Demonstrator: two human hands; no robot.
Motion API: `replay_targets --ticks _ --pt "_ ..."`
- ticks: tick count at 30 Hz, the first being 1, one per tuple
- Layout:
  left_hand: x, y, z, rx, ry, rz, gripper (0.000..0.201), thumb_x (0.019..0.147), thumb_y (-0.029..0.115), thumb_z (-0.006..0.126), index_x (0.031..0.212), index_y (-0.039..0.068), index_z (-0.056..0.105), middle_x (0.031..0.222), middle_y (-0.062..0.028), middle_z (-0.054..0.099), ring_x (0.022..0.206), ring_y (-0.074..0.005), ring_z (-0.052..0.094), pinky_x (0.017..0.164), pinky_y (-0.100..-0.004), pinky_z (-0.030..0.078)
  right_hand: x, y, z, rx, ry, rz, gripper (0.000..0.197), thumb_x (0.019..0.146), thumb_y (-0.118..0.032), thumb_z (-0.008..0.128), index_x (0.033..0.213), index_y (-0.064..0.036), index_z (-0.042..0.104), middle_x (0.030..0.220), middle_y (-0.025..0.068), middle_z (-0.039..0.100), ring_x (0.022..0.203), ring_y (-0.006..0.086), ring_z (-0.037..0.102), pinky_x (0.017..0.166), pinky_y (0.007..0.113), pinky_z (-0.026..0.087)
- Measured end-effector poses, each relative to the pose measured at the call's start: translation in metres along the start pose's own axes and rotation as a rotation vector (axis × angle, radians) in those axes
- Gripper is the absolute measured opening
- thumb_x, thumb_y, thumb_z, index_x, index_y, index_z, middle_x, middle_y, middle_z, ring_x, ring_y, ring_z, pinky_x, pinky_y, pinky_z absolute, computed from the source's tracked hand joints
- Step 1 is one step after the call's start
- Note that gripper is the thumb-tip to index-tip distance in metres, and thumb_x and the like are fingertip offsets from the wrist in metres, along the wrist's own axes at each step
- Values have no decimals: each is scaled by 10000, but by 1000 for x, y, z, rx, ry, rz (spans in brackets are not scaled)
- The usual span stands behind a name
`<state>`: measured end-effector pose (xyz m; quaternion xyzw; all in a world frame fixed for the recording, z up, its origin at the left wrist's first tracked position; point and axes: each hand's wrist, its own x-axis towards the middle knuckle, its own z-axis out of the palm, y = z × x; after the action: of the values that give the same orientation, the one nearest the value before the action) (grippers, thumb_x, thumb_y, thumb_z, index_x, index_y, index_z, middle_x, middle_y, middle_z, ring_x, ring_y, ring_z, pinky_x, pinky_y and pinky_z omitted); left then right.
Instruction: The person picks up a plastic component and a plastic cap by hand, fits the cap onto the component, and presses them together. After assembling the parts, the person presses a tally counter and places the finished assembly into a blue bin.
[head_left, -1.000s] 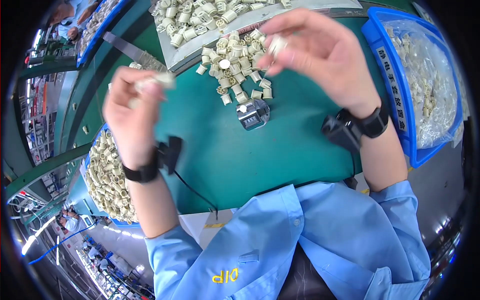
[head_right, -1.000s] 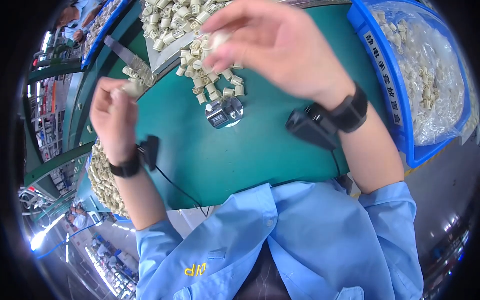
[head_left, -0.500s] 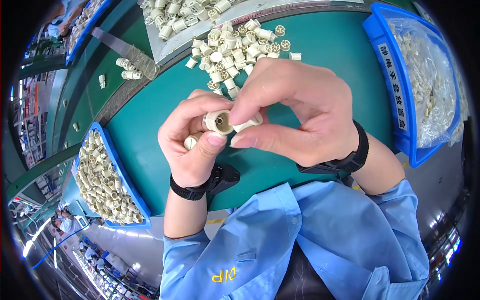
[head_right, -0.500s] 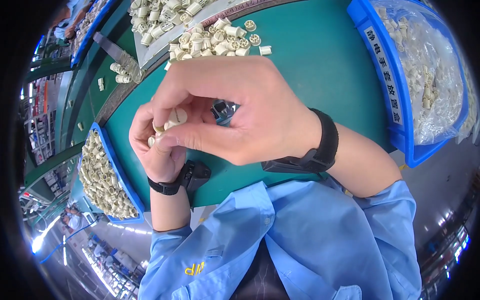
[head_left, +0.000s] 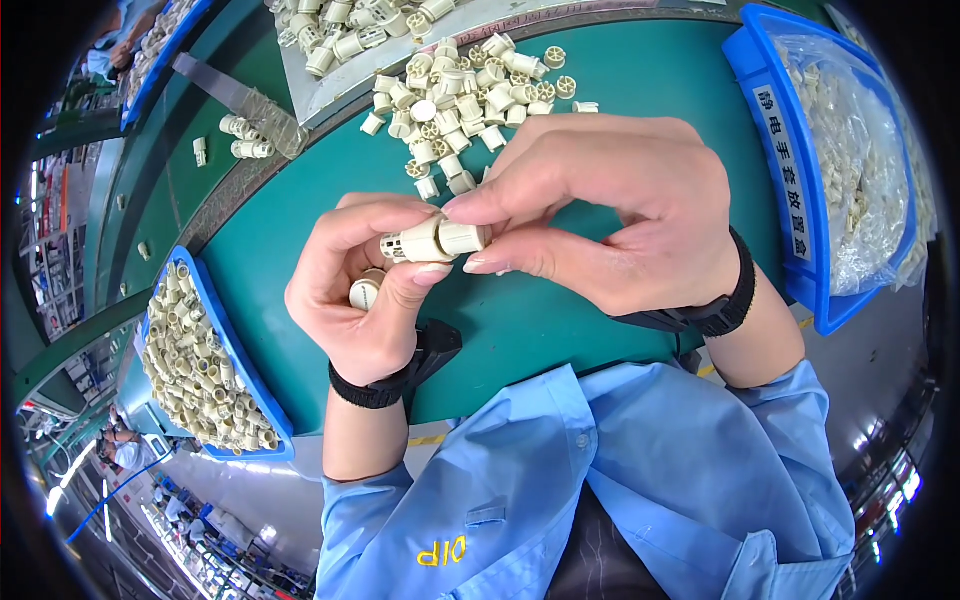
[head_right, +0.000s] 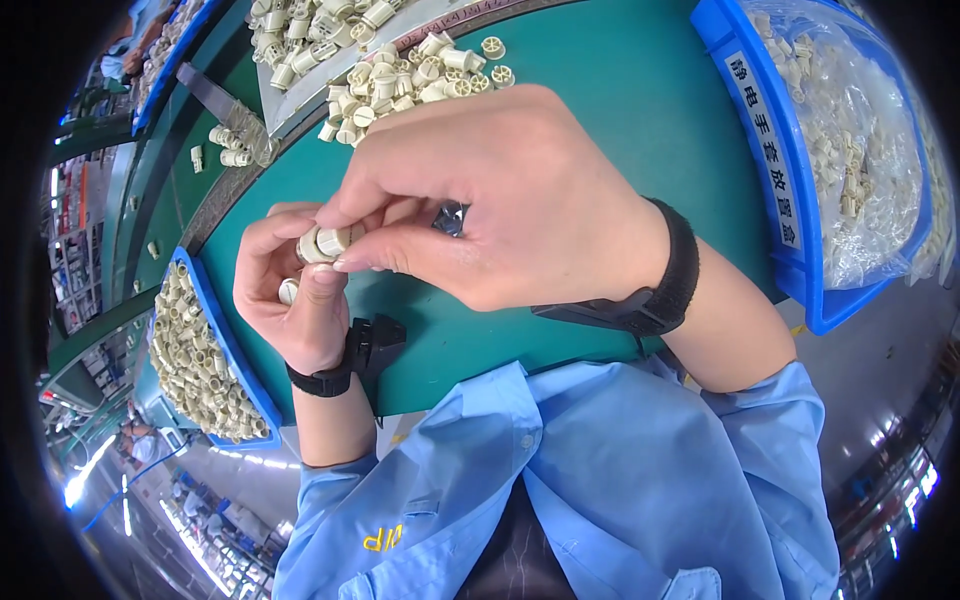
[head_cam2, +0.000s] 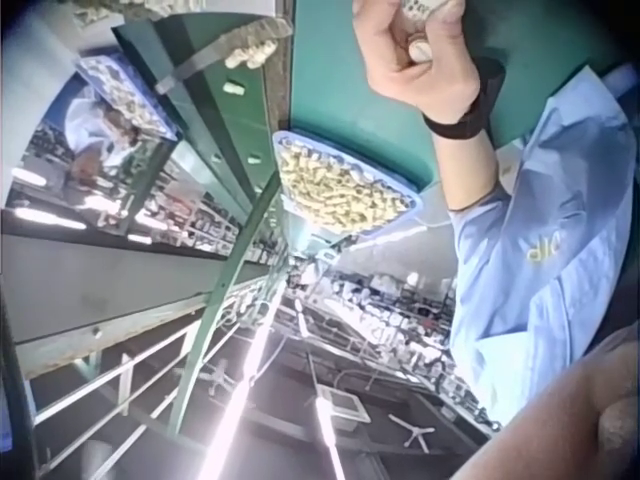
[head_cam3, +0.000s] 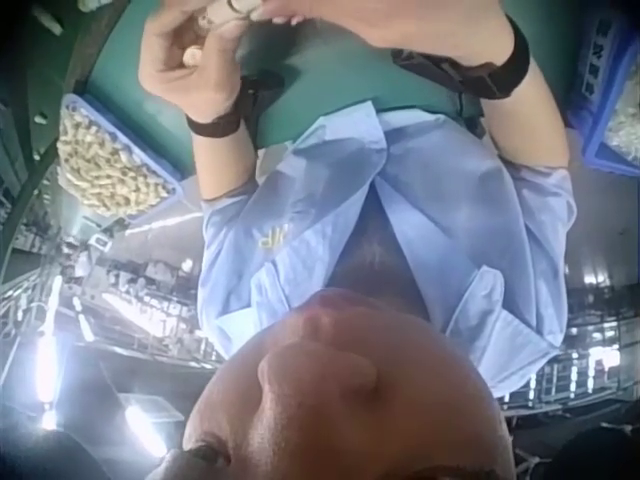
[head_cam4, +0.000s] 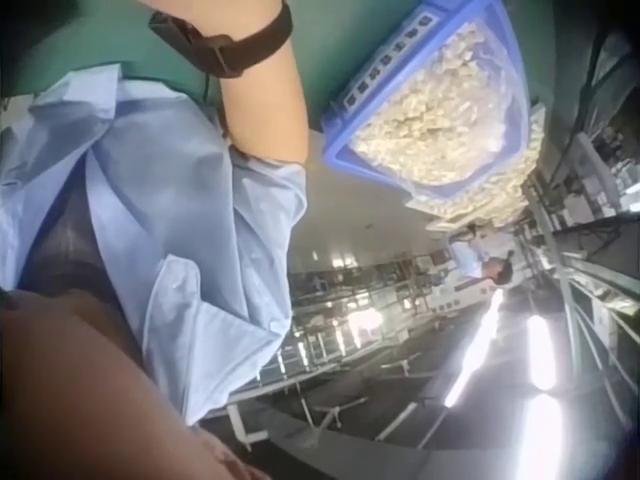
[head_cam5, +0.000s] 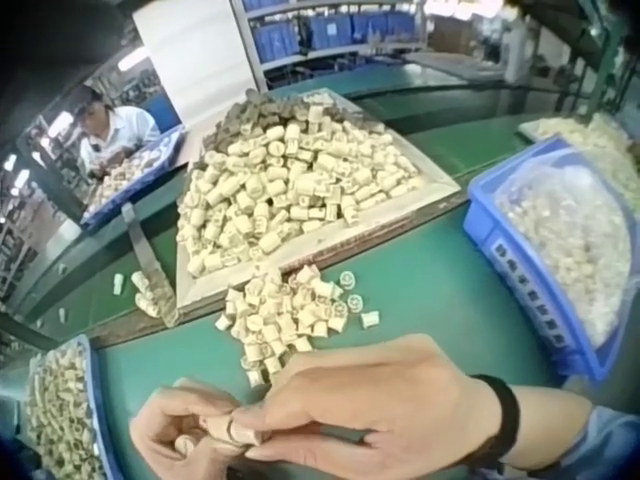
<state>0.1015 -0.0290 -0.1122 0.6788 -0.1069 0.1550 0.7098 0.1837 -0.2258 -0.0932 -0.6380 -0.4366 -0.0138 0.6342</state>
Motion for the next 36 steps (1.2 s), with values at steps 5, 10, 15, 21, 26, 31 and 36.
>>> replay_targets --ticks 5,10,15,21,26,31,36 --pt "4 2 2 223 -17 83 263 825 -6 731 1038 -72 592 999 -186 643 813 -150 650 643 -219 541 1 -3 -5 -151 -52 58 222 688 53 793 895 24 717 766 104 685 687 194 675 561 259 504" --pt "1 6 6 350 12 135 234 824 -9 730 1011 -71 603 983 -193 648 788 -147 652 597 -207 534 -1 -2 -1 -33 -18 106 231 687 56 793 904 21 723 760 110 681 661 180 660 540 257 485" --pt "0 6 4 375 -3 190 216 825 -13 727 992 -72 604 978 -197 651 770 -144 654 587 -208 535 0 3 -2 12 -22 63 221 684 53 795 891 36 719 761 125 679 647 180 653 531 253 479" --pt "-1 6 5 198 8 100 228 828 -8 729 1002 -73 597 986 -196 649 779 -141 652 594 -208 535 -2 6 3 -81 -12 -60 220 686 39 805 886 47 714 783 134 681 654 184 654 536 252 488" --pt "0 7 6 213 14 93 234 827 -6 731 1006 -73 595 992 -197 645 780 -137 649 601 -204 534 -5 11 12 -103 16 -121 252 676 37 811 911 39 719 804 125 682 648 182 643 539 259 490" --pt "0 3 3 245 -30 136 254 852 8 704 1056 -71 576 1014 -196 633 747 -125 633 570 -208 513 -5 16 13 -8 4 -108 282 683 55 792 955 29 722 802 117 679 638 177 630 532 262 481" --pt "8 7 -5 -76 52 -61 238 960 168 586 1076 -38 551 990 -138 598 640 -98 542 467 -198 411 -2 14 7 -110 -10 -2 328 711 89 716 1008 -49 739 738 89 641 580 171 578 498 270 449"
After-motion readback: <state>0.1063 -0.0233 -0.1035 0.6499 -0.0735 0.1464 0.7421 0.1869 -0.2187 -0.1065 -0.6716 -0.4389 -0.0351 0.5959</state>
